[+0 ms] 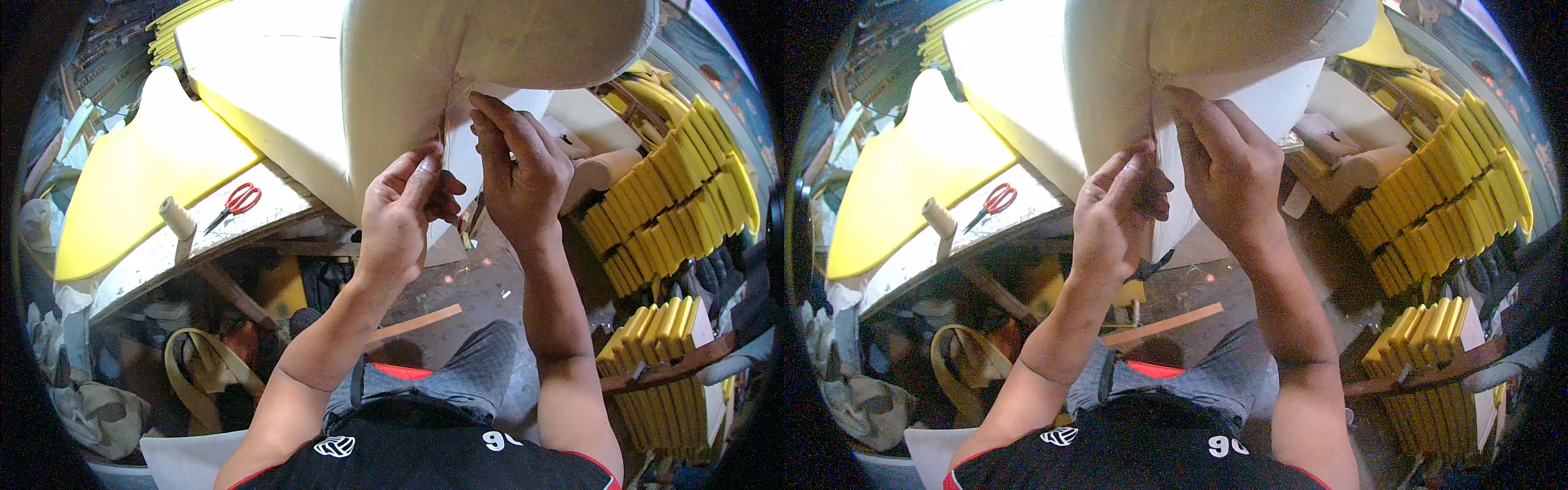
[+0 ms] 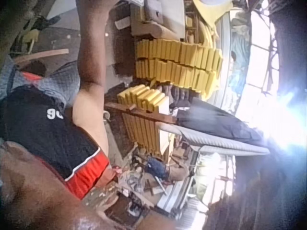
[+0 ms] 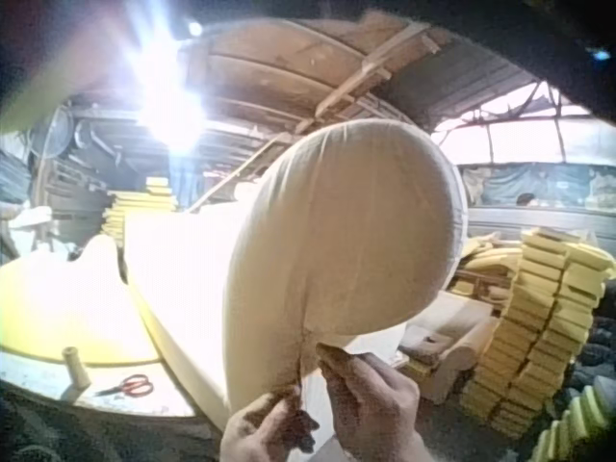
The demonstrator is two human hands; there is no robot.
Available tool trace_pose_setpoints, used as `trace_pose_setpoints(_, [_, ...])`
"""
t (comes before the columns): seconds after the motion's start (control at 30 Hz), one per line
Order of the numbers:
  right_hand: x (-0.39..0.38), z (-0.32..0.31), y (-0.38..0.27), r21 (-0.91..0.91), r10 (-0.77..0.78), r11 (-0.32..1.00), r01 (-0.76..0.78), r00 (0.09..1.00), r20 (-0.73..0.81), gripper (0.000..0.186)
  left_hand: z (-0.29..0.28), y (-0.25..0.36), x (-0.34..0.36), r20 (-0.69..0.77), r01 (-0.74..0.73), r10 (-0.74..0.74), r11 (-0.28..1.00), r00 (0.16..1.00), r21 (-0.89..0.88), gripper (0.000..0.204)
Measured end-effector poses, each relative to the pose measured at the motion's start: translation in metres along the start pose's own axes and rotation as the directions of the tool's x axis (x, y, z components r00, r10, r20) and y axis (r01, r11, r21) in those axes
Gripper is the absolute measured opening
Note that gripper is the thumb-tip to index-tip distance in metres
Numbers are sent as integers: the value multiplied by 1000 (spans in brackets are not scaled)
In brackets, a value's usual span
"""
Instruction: The person prepares a needle and thread, then moves a red stool and a foam cushion to position a white upholstered armchair. They proceed to hand-sew a seam on the chair's armrest using a needle and thread.
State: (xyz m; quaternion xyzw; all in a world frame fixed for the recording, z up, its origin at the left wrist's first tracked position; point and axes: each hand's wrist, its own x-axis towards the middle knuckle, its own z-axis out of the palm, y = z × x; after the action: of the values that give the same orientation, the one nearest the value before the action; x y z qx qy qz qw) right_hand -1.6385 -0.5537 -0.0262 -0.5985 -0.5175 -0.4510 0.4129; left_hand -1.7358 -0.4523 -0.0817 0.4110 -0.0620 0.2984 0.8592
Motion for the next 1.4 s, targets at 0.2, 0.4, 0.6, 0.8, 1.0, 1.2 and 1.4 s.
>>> trace_pose_setpoints(0.2, [9,-5,-4,-168,-57,984,64,997,46,26,6,2,-2,-34,-9,6,995,999,-97,23])
trace_pose_setpoints(0.4, [15,-1,-2,-195,-47,979,56,998,49,25,4,5,0,-28,38,-42,988,999,-148,19])
trace_pose_setpoints(0.6, [7,5,6,47,92,994,-94,995,40,17,8,11,-2,46,154,-149,980,988,-126,25])
trace_pose_setpoints(0.8, [13,14,-7,239,280,927,-288,958,67,15,2,3,-2,53,176,-168,931,984,-321,29])
trace_pose_setpoints(1.0, [9,12,1,32,18,999,-16,998,-53,12,4,1,-2,61,122,-107,907,992,-404,14])
trace_pose_setpoints(1.2, [12,3,-14,-172,-9,985,27,995,103,28,2,0,-3,76,54,-27,923,997,-381,9])
trace_pose_setpoints(1.4, [11,-2,-16,-277,49,960,33,958,284,30,-5,-17,1,-9,-25,24,962,1000,-273,13])
